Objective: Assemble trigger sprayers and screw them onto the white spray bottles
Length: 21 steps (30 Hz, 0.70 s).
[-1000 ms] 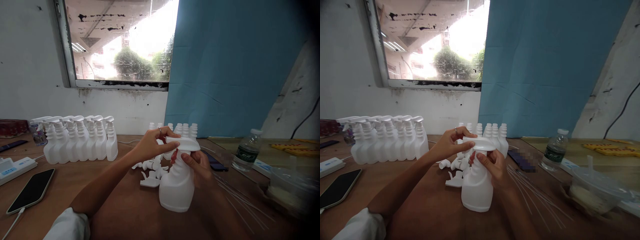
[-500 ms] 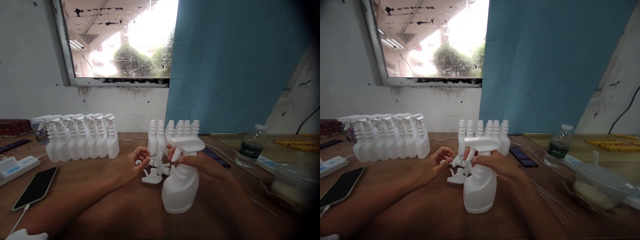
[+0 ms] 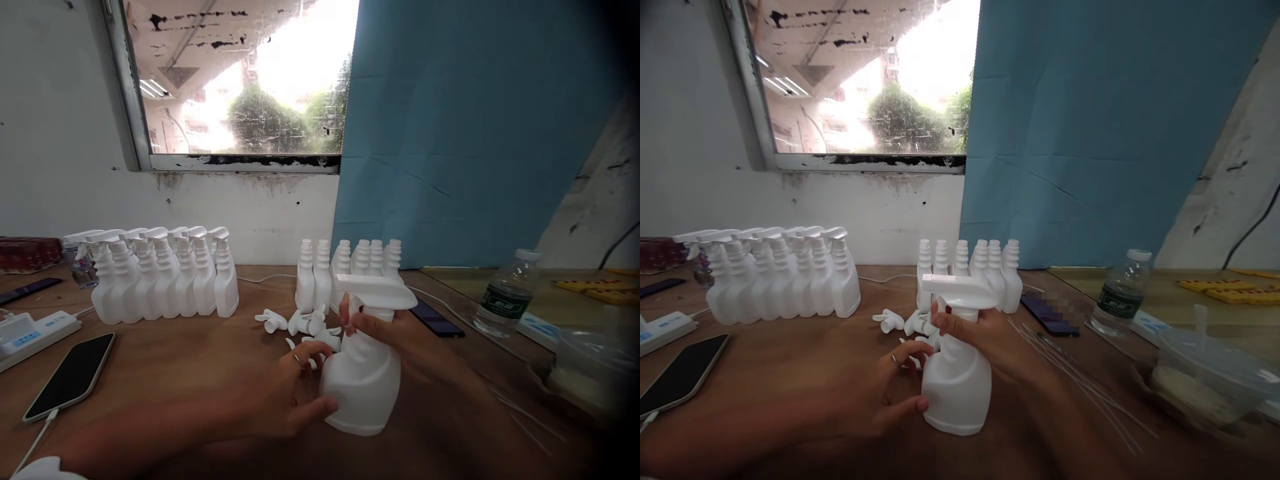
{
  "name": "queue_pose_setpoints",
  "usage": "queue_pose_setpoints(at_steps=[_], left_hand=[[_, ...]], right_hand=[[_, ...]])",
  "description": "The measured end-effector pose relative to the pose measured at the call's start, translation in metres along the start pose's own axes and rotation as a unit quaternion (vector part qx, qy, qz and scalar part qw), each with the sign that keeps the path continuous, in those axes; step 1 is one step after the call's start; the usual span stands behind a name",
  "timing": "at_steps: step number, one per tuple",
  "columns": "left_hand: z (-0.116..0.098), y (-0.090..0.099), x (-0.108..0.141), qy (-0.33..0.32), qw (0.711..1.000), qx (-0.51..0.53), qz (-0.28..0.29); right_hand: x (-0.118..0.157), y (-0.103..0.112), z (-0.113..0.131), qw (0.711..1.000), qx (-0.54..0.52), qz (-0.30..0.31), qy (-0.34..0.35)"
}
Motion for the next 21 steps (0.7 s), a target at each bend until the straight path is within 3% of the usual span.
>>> queue_pose_setpoints(at_steps=[3, 6, 8, 11, 14, 16, 18, 21], left_hand=[[0.001, -0.002, -0.001, 0.024, 1.0, 0.001, 0.0], [-0.009, 0.008, 0.001, 0.002, 1.0, -0.015, -0.014], [-0.014, 0.029, 0.003, -0.018, 0.998, -0.047, -0.049], [-0.004, 0.084, 0.009, 0.003, 0.977, -0.132, -0.166], [0.03, 0.145, 0.019, 0.081, 0.93, -0.195, -0.299], [0.052, 0.172, 0.024, 0.128, 0.899, -0.247, -0.34], [0.069, 0.186, 0.025, 0.155, 0.879, -0.291, -0.345], [0.089, 0.191, 0.024, 0.2, 0.859, -0.345, -0.321]], right_hand=[[0.003, -0.015, -0.003, 0.997, -0.054, 0.053, -0.004], [0.002, -0.014, 0.007, 0.998, -0.018, 0.051, 0.028], [0.001, -0.007, 0.019, 0.997, 0.008, 0.035, 0.072], [0.004, 0.014, 0.027, 0.99, 0.044, -0.019, 0.132], [0.011, 0.042, 0.002, 0.987, 0.078, -0.089, 0.105], [0.016, 0.053, -0.027, 0.99, 0.084, -0.099, 0.06], [0.019, 0.054, -0.055, 0.993, 0.092, -0.074, 0.025], [0.024, 0.05, -0.081, 0.99, 0.13, -0.048, -0.008]])
Point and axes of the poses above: each hand's wrist, its own x-axis away from the middle knuckle, its own y-axis out of the back of the hand, z = x × y, the point moved 10 cm from there along -x, towards the middle knuckle, and after that the axes turned 9 degrees about z, right-handed, at the moved point
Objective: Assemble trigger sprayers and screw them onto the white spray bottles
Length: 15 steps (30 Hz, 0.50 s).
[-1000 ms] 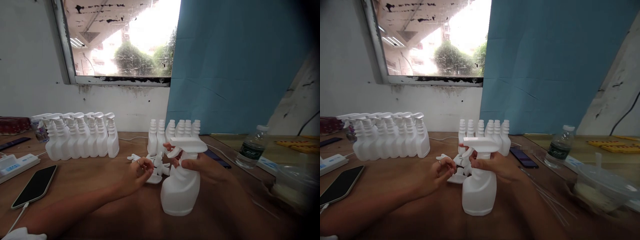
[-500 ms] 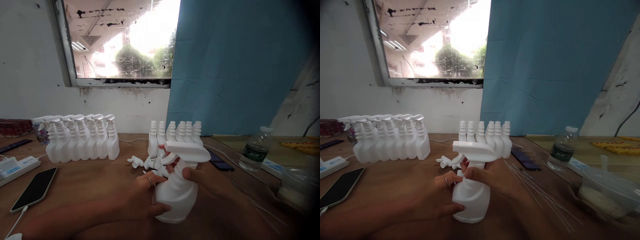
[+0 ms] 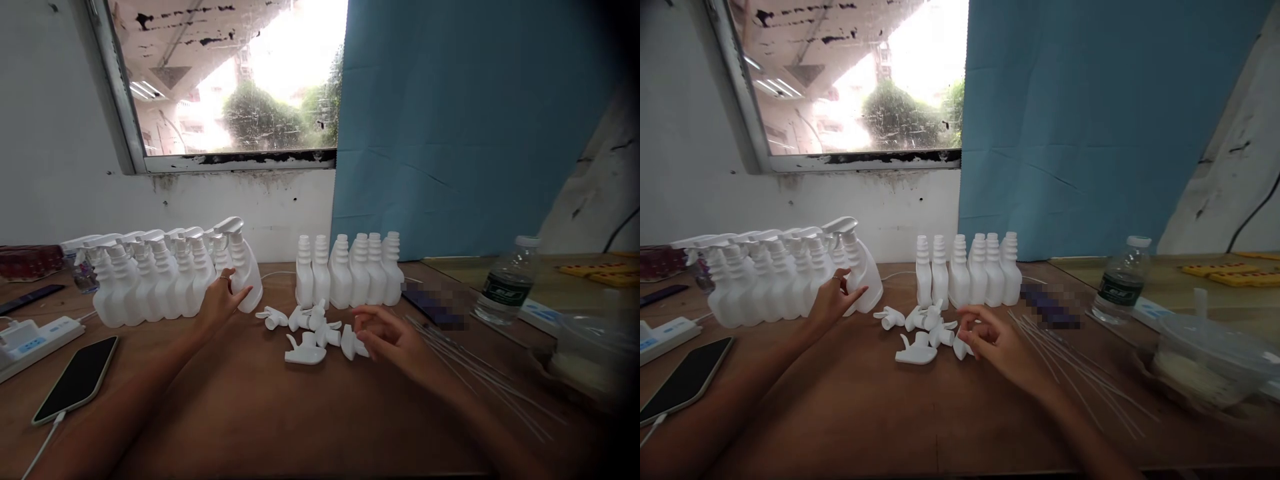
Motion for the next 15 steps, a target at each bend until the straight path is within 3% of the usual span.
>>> queue_pose_setpoints(at_steps=[7, 15], left_hand=[[0.009, -0.024, 0.002, 0.026, 0.995, -0.082, 0.039], [0.013, -0.027, 0.0, 0.048, 0.982, -0.17, 0.062]], right_hand=[[0.005, 0.008, -0.01, 0.997, 0.05, -0.056, -0.019], [0.006, 0.036, -0.033, 0.993, 0.059, -0.092, -0.039]])
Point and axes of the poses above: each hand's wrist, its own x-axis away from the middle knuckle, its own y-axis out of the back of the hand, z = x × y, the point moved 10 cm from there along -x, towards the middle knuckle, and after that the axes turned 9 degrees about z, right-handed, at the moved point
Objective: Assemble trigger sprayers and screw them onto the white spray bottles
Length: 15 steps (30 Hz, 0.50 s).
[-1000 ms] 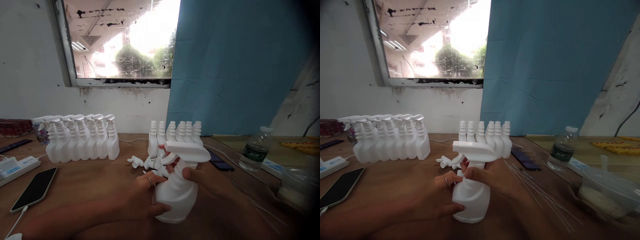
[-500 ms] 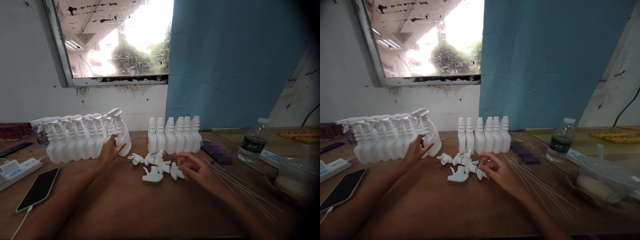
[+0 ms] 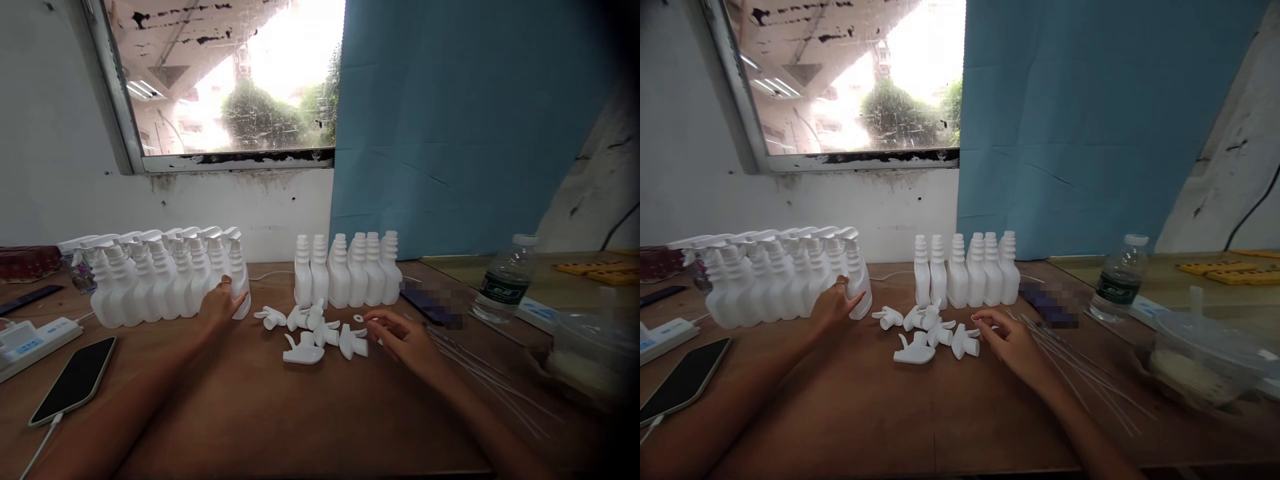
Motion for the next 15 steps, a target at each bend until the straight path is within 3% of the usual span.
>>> queue_pose_setpoints(at_steps=[5, 10, 13, 15], left_hand=[[-0.003, 0.003, -0.003, 0.004, 0.999, -0.045, 0.01], [-0.005, 0.01, 0.002, -0.003, 0.998, -0.06, -0.006], [-0.023, 0.014, 0.014, -0.093, 0.995, -0.003, -0.029], [-0.043, 0.007, 0.024, -0.179, 0.983, 0.043, -0.012]], right_hand=[[-0.001, 0.021, -0.006, 0.999, 0.017, -0.033, -0.017], [-0.004, 0.045, -0.013, 0.986, 0.156, -0.057, -0.007], [-0.006, 0.048, -0.024, 0.98, 0.199, -0.032, -0.005], [-0.008, 0.043, -0.028, 0.976, 0.218, -0.007, -0.003]])
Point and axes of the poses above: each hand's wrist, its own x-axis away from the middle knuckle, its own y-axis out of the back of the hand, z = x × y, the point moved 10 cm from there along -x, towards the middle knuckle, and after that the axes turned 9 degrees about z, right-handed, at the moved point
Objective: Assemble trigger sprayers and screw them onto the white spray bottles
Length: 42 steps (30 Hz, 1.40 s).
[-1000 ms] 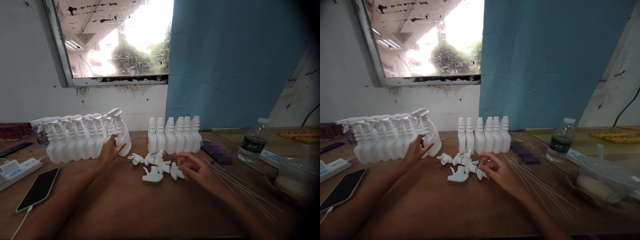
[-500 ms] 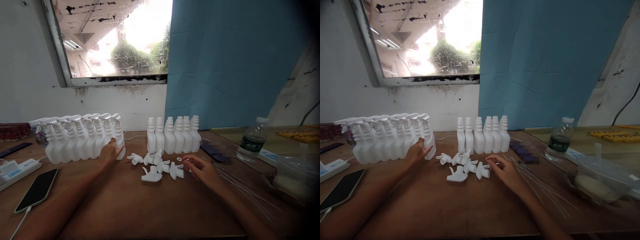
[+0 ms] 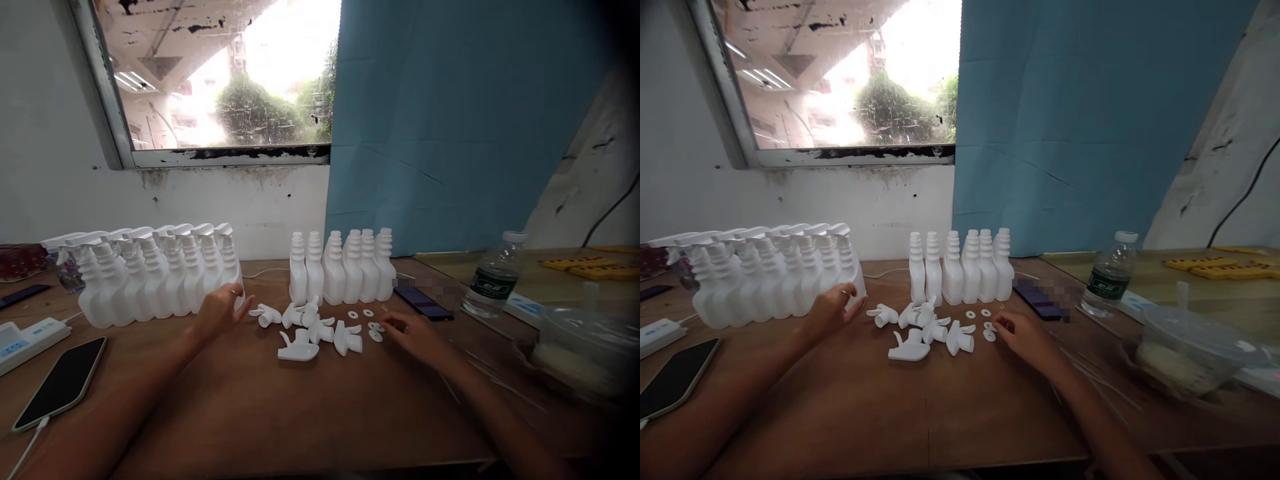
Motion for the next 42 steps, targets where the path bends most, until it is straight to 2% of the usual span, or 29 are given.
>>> queue_pose_setpoints(at_steps=[5, 7, 9, 12, 15, 17, 20, 22, 24, 27, 29, 32, 34, 36, 39, 42], left_hand=[[-0.049, -0.037, 0.014, -0.19, 0.974, 0.09, 0.087], [-0.055, -0.048, 0.017, -0.216, 0.964, 0.113, 0.105], [-0.053, -0.055, 0.016, -0.216, 0.965, 0.106, 0.105], [-0.052, -0.058, 0.015, -0.229, 0.966, 0.078, 0.094], [-0.05, -0.052, 0.014, -0.23, 0.969, 0.061, 0.072], [-0.053, -0.035, 0.017, -0.235, 0.97, 0.057, 0.02], [-0.072, -0.002, 0.034, -0.269, 0.955, 0.096, -0.081], [-0.091, 0.01, 0.048, -0.288, 0.941, 0.152, -0.096], [-0.112, 0.006, 0.059, -0.295, 0.929, 0.216, -0.058], [-0.138, -0.017, 0.068, -0.263, 0.916, 0.3, 0.05], [-0.149, -0.035, 0.072, -0.239, 0.907, 0.324, 0.123], [-0.153, -0.052, 0.074, -0.212, 0.899, 0.333, 0.191], [-0.151, -0.056, 0.074, -0.204, 0.893, 0.342, 0.21], [-0.15, -0.058, 0.074, -0.209, 0.887, 0.351, 0.213], [-0.15, -0.055, 0.074, -0.226, 0.881, 0.365, 0.197], [-0.152, -0.048, 0.074, -0.238, 0.881, 0.369, 0.176]], right_hand=[[0.002, -0.018, 0.005, 0.998, 0.035, 0.052, 0.033], [0.003, -0.027, 0.004, 0.994, 0.052, 0.084, 0.044], [0.003, -0.033, 0.0, 0.991, 0.06, 0.107, 0.048], [0.001, -0.035, -0.005, 0.991, 0.061, 0.112, 0.047], [0.001, -0.036, -0.004, 0.99, 0.068, 0.112, 0.047], [0.001, -0.034, -0.001, 0.99, 0.074, 0.106, 0.047], [0.0, -0.028, 0.007, 0.992, 0.081, 0.084, 0.043], [0.0, -0.022, 0.012, 0.994, 0.084, 0.063, 0.039], [0.001, -0.017, 0.017, 0.995, 0.086, 0.039, 0.034], [0.007, -0.013, 0.039, 0.996, 0.073, 0.007, 0.05], [0.017, -0.016, 0.07, 0.994, 0.043, 0.003, 0.102], [0.039, -0.037, 0.126, 0.977, -0.009, 0.065, 0.204], [0.053, -0.052, 0.155, 0.962, -0.026, 0.101, 0.254], [0.061, -0.067, 0.169, 0.953, -0.022, 0.126, 0.273], [0.064, -0.083, 0.169, 0.95, -0.008, 0.143, 0.277], [0.062, -0.088, 0.159, 0.952, -0.005, 0.143, 0.272]])
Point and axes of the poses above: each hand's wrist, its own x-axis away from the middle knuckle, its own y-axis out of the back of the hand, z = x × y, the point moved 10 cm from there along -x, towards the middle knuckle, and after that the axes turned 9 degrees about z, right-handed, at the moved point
